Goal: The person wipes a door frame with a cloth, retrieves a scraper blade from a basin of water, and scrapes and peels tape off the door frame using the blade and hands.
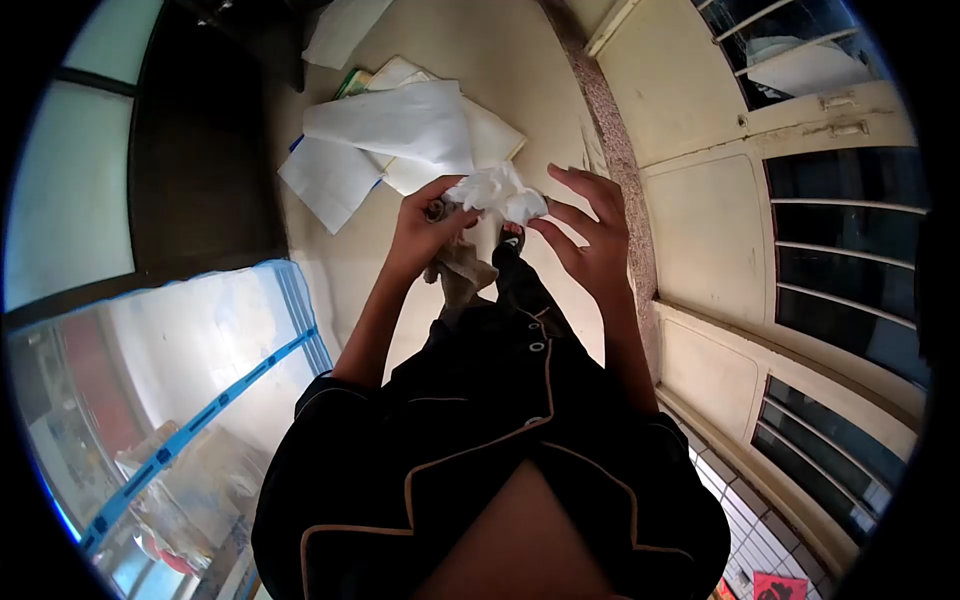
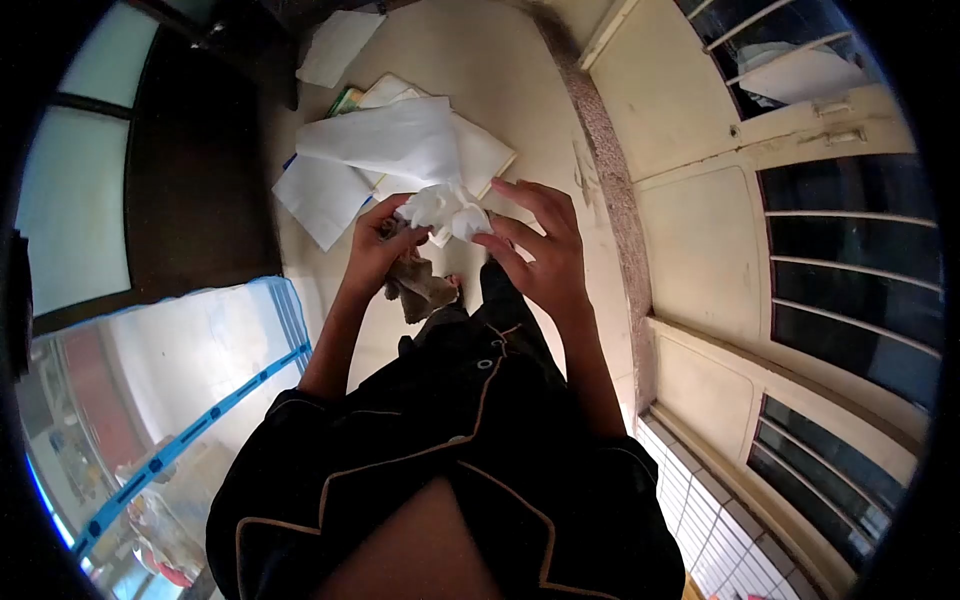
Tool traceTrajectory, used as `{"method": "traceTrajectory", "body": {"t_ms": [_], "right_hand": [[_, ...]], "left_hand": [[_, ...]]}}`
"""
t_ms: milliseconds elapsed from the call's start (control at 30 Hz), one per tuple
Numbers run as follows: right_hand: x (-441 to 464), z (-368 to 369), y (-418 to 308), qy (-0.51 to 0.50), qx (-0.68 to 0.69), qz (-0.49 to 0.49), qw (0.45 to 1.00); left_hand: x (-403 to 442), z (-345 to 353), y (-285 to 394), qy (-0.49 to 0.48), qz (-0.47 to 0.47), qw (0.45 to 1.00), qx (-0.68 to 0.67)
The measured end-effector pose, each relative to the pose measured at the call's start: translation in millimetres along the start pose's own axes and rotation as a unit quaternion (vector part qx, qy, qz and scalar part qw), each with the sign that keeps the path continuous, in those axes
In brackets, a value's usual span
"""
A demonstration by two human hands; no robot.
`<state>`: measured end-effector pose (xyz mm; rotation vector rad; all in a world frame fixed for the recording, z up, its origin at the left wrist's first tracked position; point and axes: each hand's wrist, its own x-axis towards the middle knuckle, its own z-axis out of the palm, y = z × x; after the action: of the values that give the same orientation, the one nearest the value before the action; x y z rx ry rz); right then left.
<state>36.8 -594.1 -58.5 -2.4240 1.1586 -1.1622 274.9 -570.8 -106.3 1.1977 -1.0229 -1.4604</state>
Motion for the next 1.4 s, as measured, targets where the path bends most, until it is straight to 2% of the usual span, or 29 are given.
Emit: {"method": "traceTrajectory", "body": {"t_ms": [100,167,300,367,433,467,500,567,600,633,667,700,733,767,833,867,900,967,1033,1100,1133,1167,1200,1233,1267,1300,1333,1367,1400], "right_hand": [[-2,13,12,0.070,0.089,0.106,0.988],[-9,28,26,0.037,0.094,0.179,0.979],[-27,58,50,-0.014,0.083,0.172,0.981],[-27,63,77,-0.045,0.132,0.214,0.967],[-33,69,101,0.009,0.462,0.374,0.804],[-42,76,117,0.047,0.488,0.389,0.780],[-56,82,138,0.055,0.485,0.386,0.783],[-87,87,183,-0.012,0.370,0.499,0.783],[-101,82,197,-0.039,0.325,0.505,0.799],[-124,89,215,-0.019,0.308,0.476,0.823],[-138,90,227,-0.032,0.280,0.502,0.817],[-148,86,232,-0.047,0.254,0.530,0.807],[-147,73,231,-0.060,0.293,0.548,0.781],[-143,62,231,-0.070,0.332,0.561,0.755],[-120,44,228,-0.126,0.270,0.568,0.767],[-148,80,250,-0.084,0.287,0.505,0.809],[-128,65,244,-0.106,0.352,0.533,0.762],[-113,88,256,-0.145,0.257,0.540,0.789],[-83,76,259,-0.148,0.326,0.490,0.795],[-59,57,267,-0.143,0.364,0.474,0.789],[-49,50,283,-0.127,0.354,0.479,0.793],[-43,47,296,-0.109,0.328,0.484,0.804],[-38,47,307,-0.060,0.293,0.497,0.815],[-33,47,317,-0.010,0.256,0.508,0.823],[-28,48,328,0.038,0.217,0.517,0.827],[-19,43,341,0.116,0.249,0.552,0.788],[-9,36,354,0.201,0.277,0.574,0.744],[-10,34,370,0.253,0.356,0.572,0.695],[-4,23,377,0.297,0.324,0.575,0.690]], "left_hand": [[20,6,5,-0.001,-0.035,0.998,0.054],[39,8,2,-0.135,-0.097,0.984,0.059],[63,51,-21,-0.205,-0.134,0.950,0.195],[76,59,-38,-0.080,-0.259,0.962,0.025],[91,47,-81,-0.065,-0.212,0.975,0.007],[102,36,-93,-0.014,-0.220,0.975,0.005],[119,24,-105,0.036,-0.221,0.975,0.000],[152,-19,-141,0.194,-0.199,0.960,0.025],[176,-59,-180,0.261,-0.170,0.947,-0.077],[184,-57,-139,0.309,-0.176,0.934,0.019],[196,-115,-158,0.252,-0.225,0.941,0.010],[202,-129,-170,0.375,-0.244,0.894,-0.013],[201,-147,-175,0.386,-0.257,0.883,-0.070],[195,-158,-184,0.364,-0.284,0.885,-0.052],[182,-178,-200,0.316,-0.334,0.888,-0.013],[188,-220,-238,0.173,-0.404,0.897,-0.043],[183,-205,-235,0.107,-0.406,0.904,0.080],[212,-165,-226,-0.058,-0.491,0.814,0.307],[264,-123,-229,-0.238,-0.511,0.689,0.455],[335,-69,-242,-0.372,-0.395,0.623,0.564],[380,-43,-259,-0.404,-0.166,0.612,0.659],[414,1,-258,-0.366,-0.023,0.612,0.700],[451,39,-267,-0.308,0.090,0.694,0.644],[497,79,-290,-0.296,0.099,0.768,0.560],[476,170,-184,-0.268,-0.114,0.899,0.326],[506,202,-218,-0.272,-0.140,0.931,0.200],[498,255,-184,-0.251,-0.263,0.928,0.079],[492,291,-162,-0.338,-0.250,0.907,-0.001],[491,320,-163,-0.374,-0.272,0.883,-0.074]]}}
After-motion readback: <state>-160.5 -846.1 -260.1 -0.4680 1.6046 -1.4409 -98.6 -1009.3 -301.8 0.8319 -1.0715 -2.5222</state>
